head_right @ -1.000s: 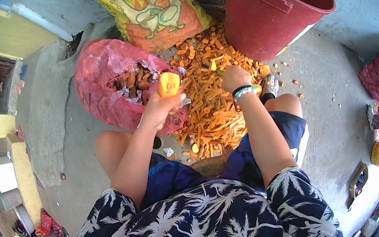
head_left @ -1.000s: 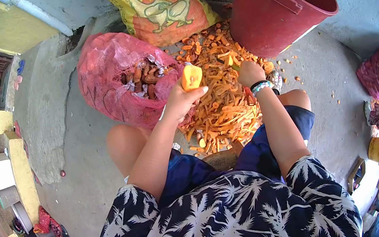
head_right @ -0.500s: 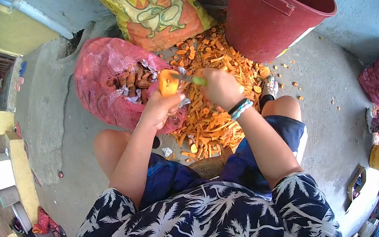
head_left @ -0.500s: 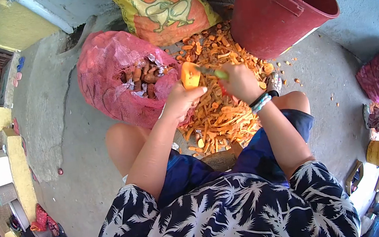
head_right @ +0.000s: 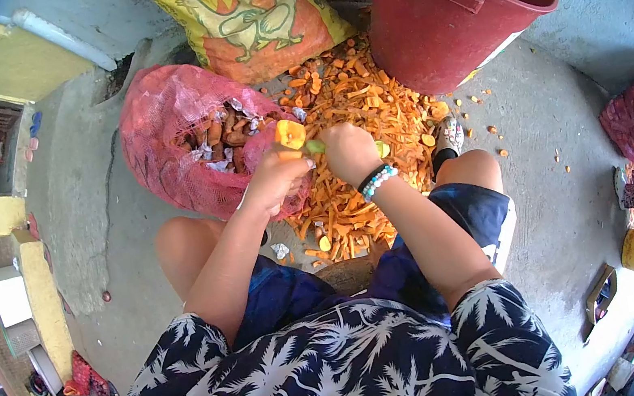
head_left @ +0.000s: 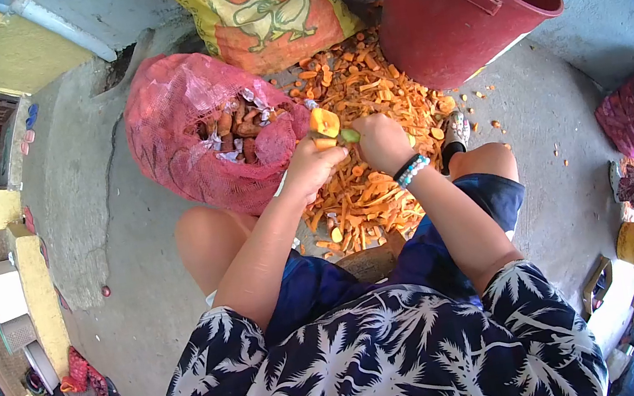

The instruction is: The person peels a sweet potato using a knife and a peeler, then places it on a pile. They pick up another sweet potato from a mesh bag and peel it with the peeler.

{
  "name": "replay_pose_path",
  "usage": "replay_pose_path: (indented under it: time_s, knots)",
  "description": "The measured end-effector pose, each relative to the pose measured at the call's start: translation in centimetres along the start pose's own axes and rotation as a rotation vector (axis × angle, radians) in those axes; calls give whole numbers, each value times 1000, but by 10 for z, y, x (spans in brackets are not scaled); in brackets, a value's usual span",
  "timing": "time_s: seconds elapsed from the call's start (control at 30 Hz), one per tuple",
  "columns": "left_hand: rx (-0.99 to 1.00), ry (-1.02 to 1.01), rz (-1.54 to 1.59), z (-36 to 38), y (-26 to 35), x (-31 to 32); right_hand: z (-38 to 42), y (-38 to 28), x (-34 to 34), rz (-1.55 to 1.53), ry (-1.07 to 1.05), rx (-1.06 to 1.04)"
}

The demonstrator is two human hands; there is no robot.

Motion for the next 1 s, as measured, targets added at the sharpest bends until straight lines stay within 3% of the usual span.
replay_pose_path:
  time_s: [0.07, 0.1, 0.13, 0.17, 0.23, 0.47, 0.57, 0.63, 0.7, 0.83, 1.0]
  knots:
    - [5, -26, -80, 9, -7, 18, -13, 24, 1, 150, 44, 210]
    - [18, -78, -47, 11, -11, 22, -23, 60, 16, 121, -126, 352]
    - [29, -130, -13, 13, -16, 26, -23, 85, 25, 40, -168, 465]
    - [38, -183, 21, 15, -21, 29, -22, 97, 31, 76, -76, 309]
    - [-68, -120, 77, 13, -13, 10, -21, 87, 24, 123, -55, 355]
    - [159, -58, 91, 9, 18, -22, -21, 83, -1, 252, -63, 344]
    - [187, -32, 81, 12, 20, -22, -16, 52, -25, 131, -25, 273]
    - [152, -28, 111, 7, 13, -26, -10, 19, -41, -178, 69, 133]
    - [117, -26, 139, 3, 10, -28, 0, -9, -42, -228, 140, -35]
    - [132, -50, 91, 4, 13, -21, 14, -31, -38, -193, 144, -147]
    - [148, -51, 80, 7, 14, -11, 12, -23, -25, -180, 108, -135]
Point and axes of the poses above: each hand's wrist, its own z-axis away from the middle knuckle, its own x-axis out of the palm, y = z × x, the point moved 6 cm from there along -z, towards the middle knuckle, and after that the axes turned 4 degrees about y, right-handed, at the moved point
